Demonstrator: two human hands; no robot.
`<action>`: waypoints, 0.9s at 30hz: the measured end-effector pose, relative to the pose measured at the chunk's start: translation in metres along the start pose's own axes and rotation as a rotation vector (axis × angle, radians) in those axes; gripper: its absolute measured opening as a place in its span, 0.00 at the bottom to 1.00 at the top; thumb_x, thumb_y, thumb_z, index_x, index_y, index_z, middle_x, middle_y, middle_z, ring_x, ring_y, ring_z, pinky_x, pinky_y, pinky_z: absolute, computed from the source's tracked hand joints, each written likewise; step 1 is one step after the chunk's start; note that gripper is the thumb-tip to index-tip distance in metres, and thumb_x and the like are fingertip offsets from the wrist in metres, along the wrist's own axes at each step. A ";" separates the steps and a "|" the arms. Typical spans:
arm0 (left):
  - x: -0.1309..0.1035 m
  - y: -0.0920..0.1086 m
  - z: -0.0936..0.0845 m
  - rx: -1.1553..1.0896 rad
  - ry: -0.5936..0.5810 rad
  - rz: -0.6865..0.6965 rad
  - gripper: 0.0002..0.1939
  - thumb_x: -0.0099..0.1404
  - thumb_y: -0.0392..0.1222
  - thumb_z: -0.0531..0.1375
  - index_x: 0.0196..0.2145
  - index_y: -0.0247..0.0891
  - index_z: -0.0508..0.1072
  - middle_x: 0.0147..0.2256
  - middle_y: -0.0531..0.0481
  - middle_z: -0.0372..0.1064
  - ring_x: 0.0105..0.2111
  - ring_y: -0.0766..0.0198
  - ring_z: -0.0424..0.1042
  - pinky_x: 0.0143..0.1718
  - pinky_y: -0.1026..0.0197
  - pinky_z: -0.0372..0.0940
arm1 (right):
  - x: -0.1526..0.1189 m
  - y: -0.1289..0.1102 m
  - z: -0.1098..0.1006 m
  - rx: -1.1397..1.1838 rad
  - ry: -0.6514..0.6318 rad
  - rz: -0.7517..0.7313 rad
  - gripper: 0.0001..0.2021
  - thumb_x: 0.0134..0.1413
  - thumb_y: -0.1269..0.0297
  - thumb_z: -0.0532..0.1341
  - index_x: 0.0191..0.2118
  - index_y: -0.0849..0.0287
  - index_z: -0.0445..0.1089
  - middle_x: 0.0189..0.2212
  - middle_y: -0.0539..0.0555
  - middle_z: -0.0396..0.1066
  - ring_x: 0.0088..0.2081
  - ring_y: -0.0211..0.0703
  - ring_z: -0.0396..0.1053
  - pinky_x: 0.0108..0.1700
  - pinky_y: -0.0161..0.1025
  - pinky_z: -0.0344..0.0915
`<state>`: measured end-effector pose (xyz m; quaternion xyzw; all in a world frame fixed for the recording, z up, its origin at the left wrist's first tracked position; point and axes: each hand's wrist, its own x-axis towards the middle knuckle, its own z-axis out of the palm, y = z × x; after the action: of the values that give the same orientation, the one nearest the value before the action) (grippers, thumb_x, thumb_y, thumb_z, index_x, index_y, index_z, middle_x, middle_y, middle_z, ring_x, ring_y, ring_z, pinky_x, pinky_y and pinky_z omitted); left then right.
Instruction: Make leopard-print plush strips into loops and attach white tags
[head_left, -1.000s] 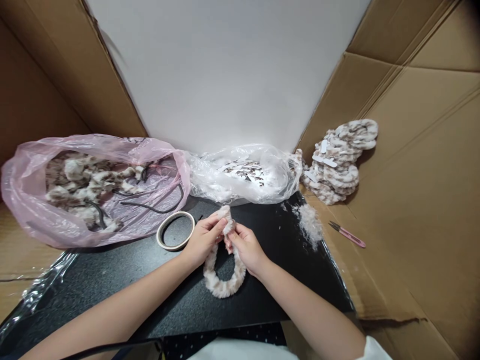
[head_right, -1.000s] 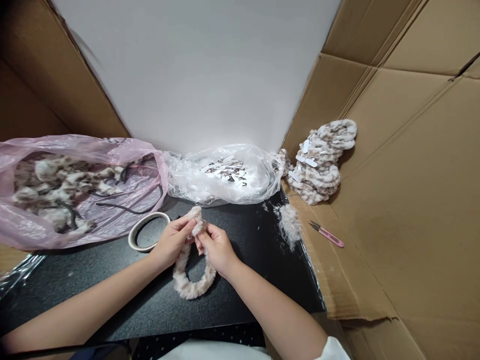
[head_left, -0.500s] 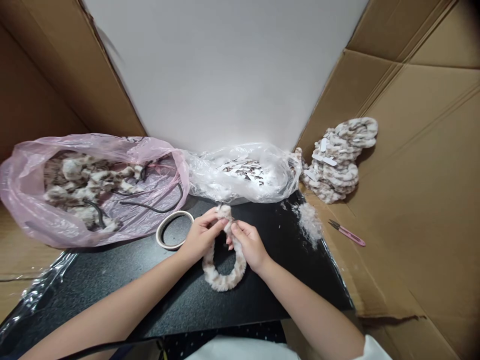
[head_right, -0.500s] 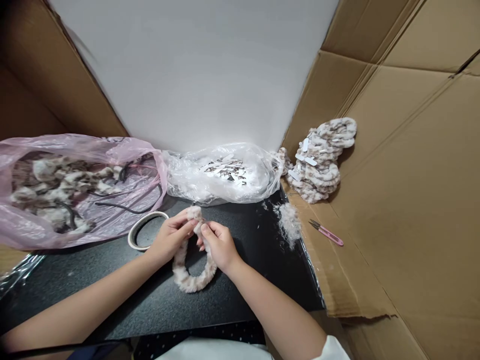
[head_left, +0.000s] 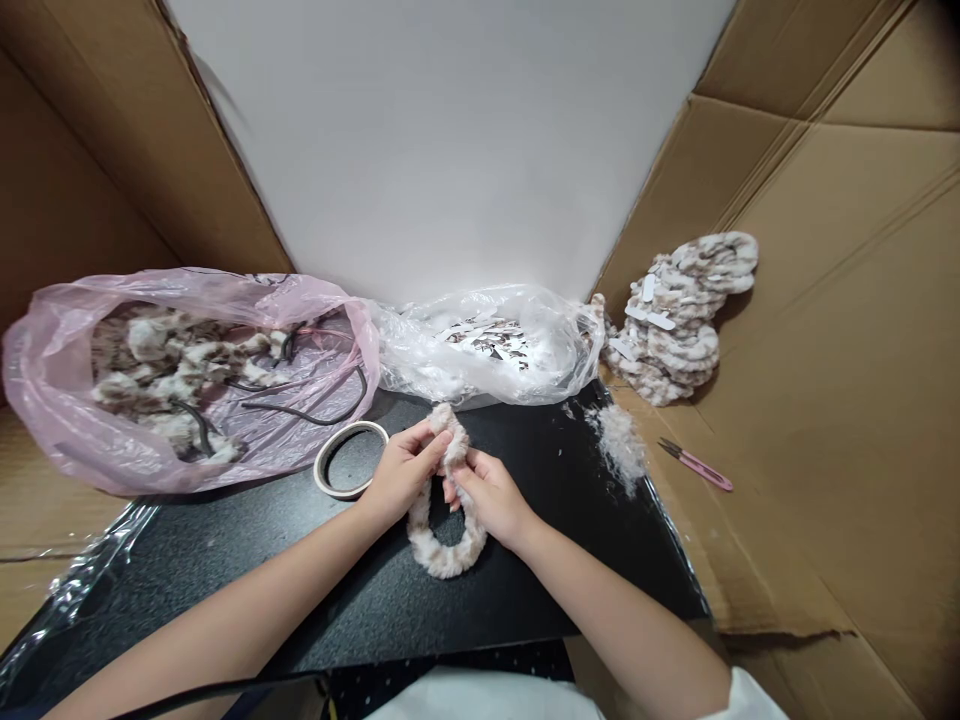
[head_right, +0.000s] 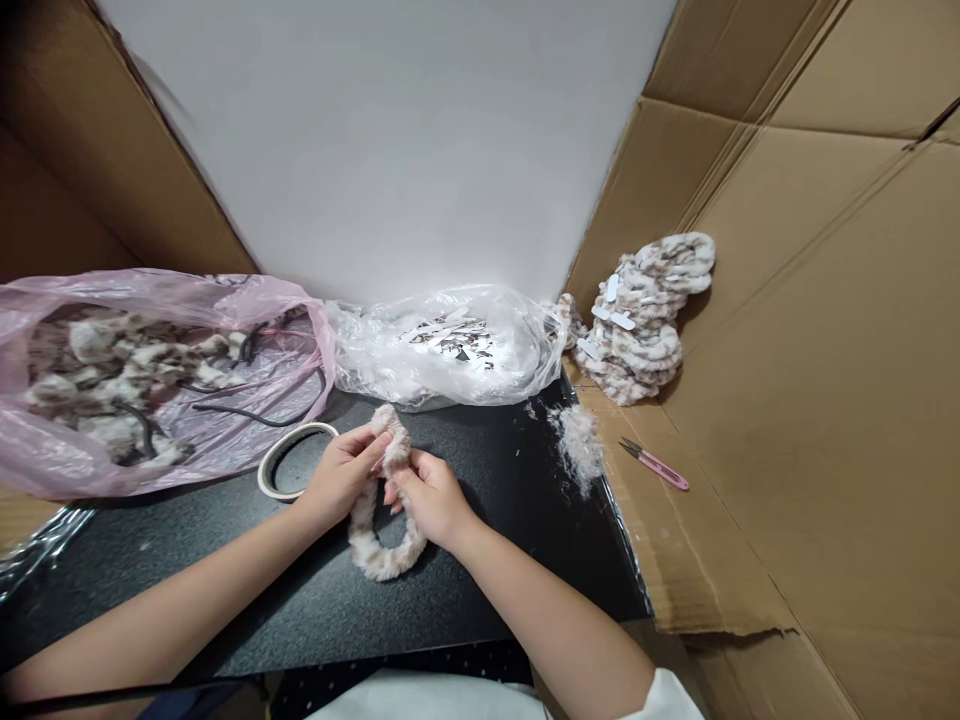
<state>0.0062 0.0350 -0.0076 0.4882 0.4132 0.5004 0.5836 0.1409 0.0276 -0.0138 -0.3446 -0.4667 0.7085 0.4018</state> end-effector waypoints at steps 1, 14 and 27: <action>0.000 0.000 0.000 0.008 0.002 0.008 0.16 0.61 0.53 0.61 0.30 0.36 0.68 0.18 0.57 0.63 0.15 0.69 0.63 0.18 0.67 0.58 | 0.000 0.000 0.001 0.023 0.002 0.010 0.20 0.45 0.46 0.65 0.29 0.60 0.66 0.17 0.45 0.62 0.19 0.32 0.58 0.25 0.33 0.59; 0.002 0.010 -0.004 0.349 0.015 0.238 0.15 0.63 0.48 0.59 0.24 0.35 0.69 0.22 0.54 0.63 0.25 0.66 0.63 0.31 0.65 0.61 | 0.000 -0.002 -0.003 0.086 0.029 -0.030 0.22 0.44 0.43 0.65 0.25 0.60 0.65 0.15 0.45 0.59 0.17 0.31 0.55 0.21 0.32 0.53; 0.002 0.010 -0.005 0.305 -0.026 0.234 0.16 0.62 0.51 0.60 0.25 0.35 0.75 0.27 0.48 0.67 0.29 0.61 0.68 0.31 0.63 0.65 | -0.001 -0.007 -0.002 0.030 0.072 -0.052 0.24 0.44 0.41 0.64 0.25 0.60 0.65 0.17 0.45 0.62 0.19 0.31 0.57 0.23 0.33 0.54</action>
<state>0.0004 0.0383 0.0010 0.6221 0.4168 0.4902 0.4460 0.1453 0.0291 -0.0075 -0.3515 -0.4502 0.6918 0.4418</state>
